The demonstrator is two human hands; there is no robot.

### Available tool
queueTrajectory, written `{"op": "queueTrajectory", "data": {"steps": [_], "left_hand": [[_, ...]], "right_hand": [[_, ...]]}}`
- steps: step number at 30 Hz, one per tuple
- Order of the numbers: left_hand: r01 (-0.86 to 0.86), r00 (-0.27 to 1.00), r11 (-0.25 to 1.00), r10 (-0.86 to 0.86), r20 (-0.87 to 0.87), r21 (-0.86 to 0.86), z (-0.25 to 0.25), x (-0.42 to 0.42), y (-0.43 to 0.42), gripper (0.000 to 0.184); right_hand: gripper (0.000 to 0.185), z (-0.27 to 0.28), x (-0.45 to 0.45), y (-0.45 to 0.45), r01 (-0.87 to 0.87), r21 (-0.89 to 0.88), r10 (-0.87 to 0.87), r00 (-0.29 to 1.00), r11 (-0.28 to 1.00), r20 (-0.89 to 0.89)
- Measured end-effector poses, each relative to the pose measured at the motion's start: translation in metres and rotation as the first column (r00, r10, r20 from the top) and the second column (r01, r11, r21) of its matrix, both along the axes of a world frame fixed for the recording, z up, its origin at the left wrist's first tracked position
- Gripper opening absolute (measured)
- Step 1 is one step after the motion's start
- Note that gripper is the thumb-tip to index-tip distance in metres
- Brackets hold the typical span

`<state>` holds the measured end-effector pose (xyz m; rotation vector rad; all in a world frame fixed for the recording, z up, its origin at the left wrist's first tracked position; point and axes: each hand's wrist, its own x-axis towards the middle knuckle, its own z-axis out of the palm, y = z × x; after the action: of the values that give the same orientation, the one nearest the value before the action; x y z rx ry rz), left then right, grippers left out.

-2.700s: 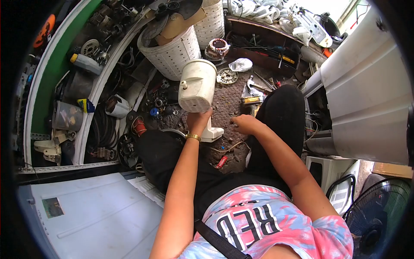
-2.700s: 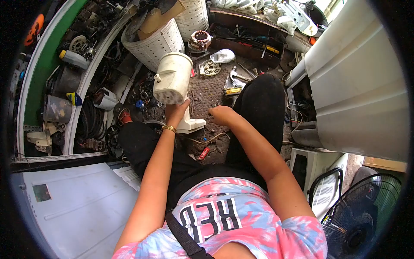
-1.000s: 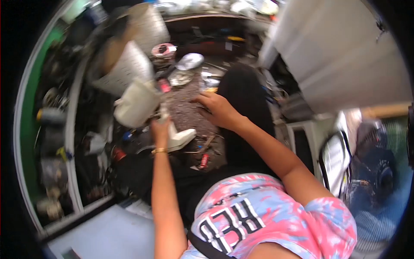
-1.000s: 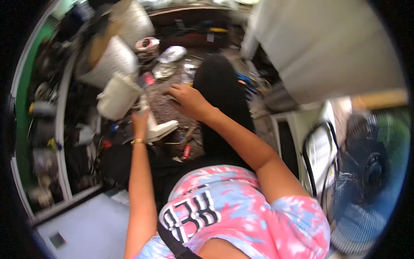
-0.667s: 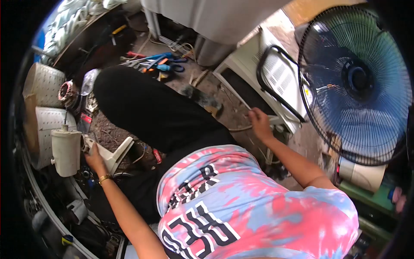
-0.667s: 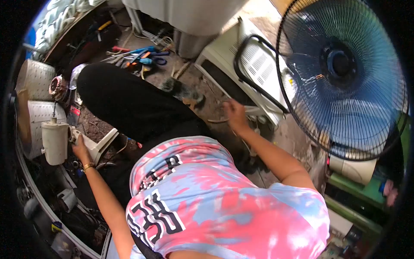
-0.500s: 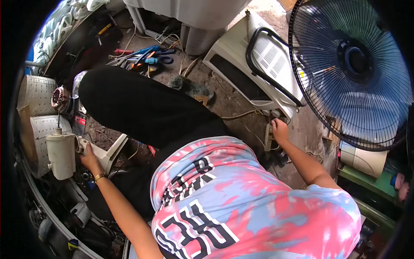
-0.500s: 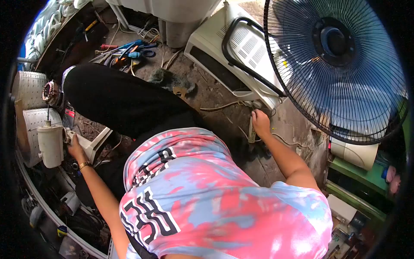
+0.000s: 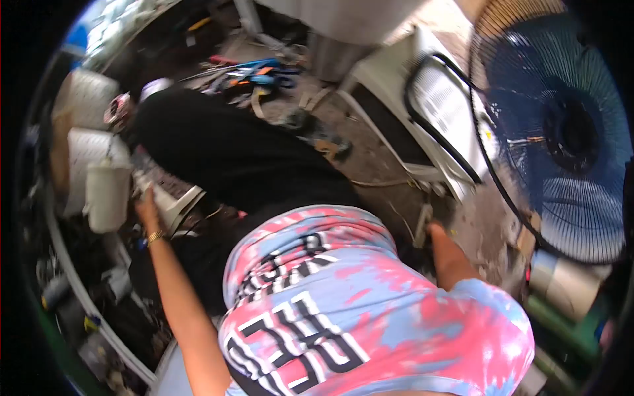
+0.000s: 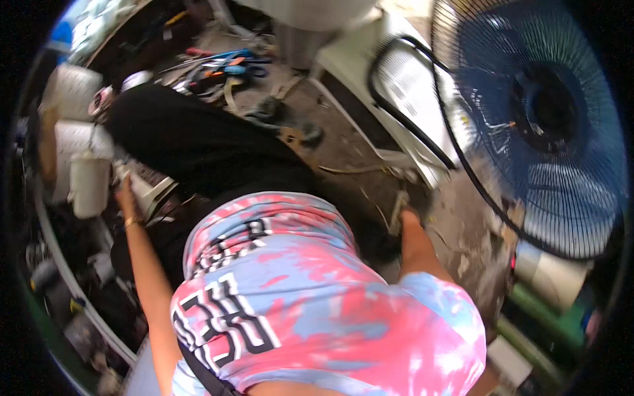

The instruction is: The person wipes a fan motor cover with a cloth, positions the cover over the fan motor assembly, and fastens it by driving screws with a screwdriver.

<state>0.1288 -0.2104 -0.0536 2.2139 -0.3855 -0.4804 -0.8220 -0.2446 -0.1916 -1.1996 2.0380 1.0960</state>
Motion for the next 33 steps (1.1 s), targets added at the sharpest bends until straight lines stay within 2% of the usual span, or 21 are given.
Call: {"op": "queueTrajectory", "data": {"steps": [1, 2, 3, 4, 5, 7, 8, 9, 10, 12, 13, 16, 20, 21, 24, 27, 33], "left_hand": [[-0.013, 0.997, 0.995, 0.006, -0.075, -0.1, 0.01, -0.016, -0.001, 0.05], [0.049, 0.998, 0.995, -0.051, 0.03, 0.082, 0.018, -0.013, 0.0, 0.053], [-0.065, 0.995, 0.986, 0.053, 0.084, 0.152, 0.004, -0.006, 0.001, 0.058], [-0.097, 0.994, 0.986, 0.089, -0.058, -0.137, 0.032, -0.042, -0.007, 0.065], [-0.141, 0.986, 0.988, 0.134, -0.097, -0.065, 0.051, -0.057, -0.012, 0.08], [-0.115, 0.993, 0.992, 0.114, 0.019, 0.053, 0.014, -0.032, 0.0, 0.105], [-0.114, 0.991, 0.991, 0.118, 0.062, -0.067, 0.018, -0.042, -0.002, 0.101], [-0.003, 0.996, 0.964, 0.026, 0.082, -0.266, 0.03, -0.053, -0.005, 0.097], [-0.041, 0.999, 0.984, 0.034, -0.039, -0.176, 0.031, -0.051, 0.0, 0.094], [-0.028, 0.997, 0.972, 0.012, -0.073, -0.232, 0.031, -0.058, 0.003, 0.096], [-0.07, 0.996, 0.985, 0.059, -0.073, -0.16, 0.028, -0.056, 0.004, 0.096], [-0.123, 0.992, 0.989, 0.121, -0.028, -0.085, 0.015, -0.054, 0.007, 0.095], [-0.091, 0.995, 0.994, 0.088, -0.053, -0.059, 0.011, -0.057, 0.006, 0.085], [-0.086, 0.992, 0.994, 0.079, -0.103, -0.061, 0.026, -0.062, -0.001, 0.087], [-0.119, 0.972, 0.989, 0.098, -0.215, -0.088, 0.073, -0.096, -0.011, 0.073], [-0.075, 0.949, 0.993, 0.042, -0.312, -0.094, 0.066, -0.088, -0.012, 0.065], [-0.152, 0.873, 0.974, 0.054, -0.485, -0.165, 0.042, -0.082, -0.014, 0.069]], "right_hand": [[0.041, 0.007, 0.01, -0.004, 0.06, 0.036, -0.059, 0.998, 0.998, -0.023], [0.037, 0.012, 0.02, -0.007, 0.147, 0.011, -0.146, 0.986, 0.989, -0.081], [0.036, 0.038, 0.034, -0.013, 0.082, 0.079, -0.079, 0.996, 0.994, -0.033], [0.036, 0.049, 0.043, -0.018, 0.035, 0.082, -0.036, 0.999, 0.996, 0.012], [0.036, 0.053, 0.056, -0.022, 0.001, 0.075, -0.005, 0.999, 0.997, 0.053], [0.036, 0.064, 0.07, -0.02, -0.026, 0.04, 0.021, 0.992, 0.999, 0.124], [0.036, 0.067, 0.078, -0.024, -0.039, 0.029, 0.034, 0.987, 0.999, 0.155], [0.036, 0.069, 0.084, -0.025, -0.043, 0.012, 0.04, 0.982, 0.999, 0.184], [0.036, 0.07, 0.091, -0.03, -0.051, -0.005, 0.051, 0.976, 0.999, 0.212], [0.036, 0.073, 0.099, -0.033, -0.066, -0.028, 0.071, 0.964, 0.997, 0.256], [0.036, 0.073, 0.105, -0.036, -0.077, -0.036, 0.084, 0.958, 0.996, 0.274], [0.035, 0.072, 0.118, -0.046, -0.106, -0.06, 0.119, 0.939, 0.993, 0.323], [0.035, 0.071, 0.128, -0.059, -0.148, -0.079, 0.167, 0.915, 0.986, 0.368], [0.035, 0.07, 0.129, -0.062, -0.157, -0.084, 0.178, 0.909, 0.984, 0.377], [0.035, 0.073, 0.134, -0.073, -0.178, -0.098, 0.202, 0.894, 0.979, 0.399], [0.035, 0.075, 0.137, -0.079, -0.193, -0.099, 0.217, 0.885, 0.976, 0.412], [0.035, 0.082, 0.148, -0.09, -0.234, -0.091, 0.25, 0.875, 0.968, 0.414]]}}
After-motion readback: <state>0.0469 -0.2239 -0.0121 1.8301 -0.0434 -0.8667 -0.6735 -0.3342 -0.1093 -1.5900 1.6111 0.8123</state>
